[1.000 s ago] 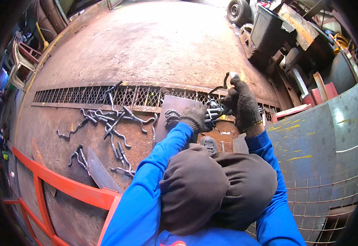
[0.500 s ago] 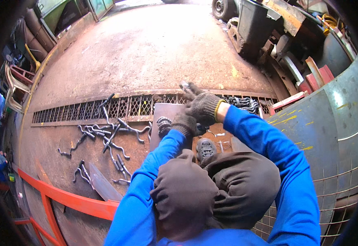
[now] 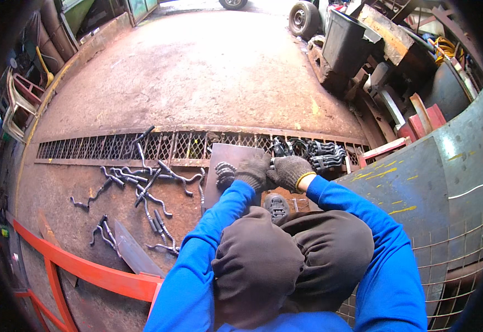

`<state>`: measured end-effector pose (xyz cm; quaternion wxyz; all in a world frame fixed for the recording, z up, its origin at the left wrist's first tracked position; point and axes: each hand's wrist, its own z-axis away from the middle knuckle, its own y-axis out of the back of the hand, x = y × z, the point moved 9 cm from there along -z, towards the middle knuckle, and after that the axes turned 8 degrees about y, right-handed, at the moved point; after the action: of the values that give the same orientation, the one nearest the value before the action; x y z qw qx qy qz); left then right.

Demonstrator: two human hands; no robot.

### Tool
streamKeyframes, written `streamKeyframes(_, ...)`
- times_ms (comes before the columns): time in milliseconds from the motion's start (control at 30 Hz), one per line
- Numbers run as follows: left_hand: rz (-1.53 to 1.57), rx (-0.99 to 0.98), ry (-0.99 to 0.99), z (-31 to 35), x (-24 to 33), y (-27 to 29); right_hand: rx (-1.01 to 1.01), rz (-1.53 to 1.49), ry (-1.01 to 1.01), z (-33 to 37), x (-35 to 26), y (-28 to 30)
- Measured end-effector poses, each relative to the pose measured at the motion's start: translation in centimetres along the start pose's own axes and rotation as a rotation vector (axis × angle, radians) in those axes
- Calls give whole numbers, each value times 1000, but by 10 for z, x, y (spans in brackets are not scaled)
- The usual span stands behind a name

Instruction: The person gathers several small metal parts from a grated floor area and arranges them into a neat stack on a metal plate. The person then picks up a strap, folds it, and places it on the stack before continuing to adjust the parts.

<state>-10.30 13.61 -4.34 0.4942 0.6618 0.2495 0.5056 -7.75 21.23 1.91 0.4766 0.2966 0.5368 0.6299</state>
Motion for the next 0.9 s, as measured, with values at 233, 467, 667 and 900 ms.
streamKeyframes(233, 18, -106, 56, 9, 1, 13, -154, -4, -77, 6, -11, 10)
streamKeyframes(467, 23, -107, 37, 4, -2, -1, -266, 32, -129, 7, -9, 11)
streamKeyframes(667, 23, -159, 51, 7, 7, 9, -198, 166, -124, 4, -9, 7)
streamKeyframes(900, -30, -108, 71, 8, 9, 19, 81, -475, -303, -10, 70, 3)
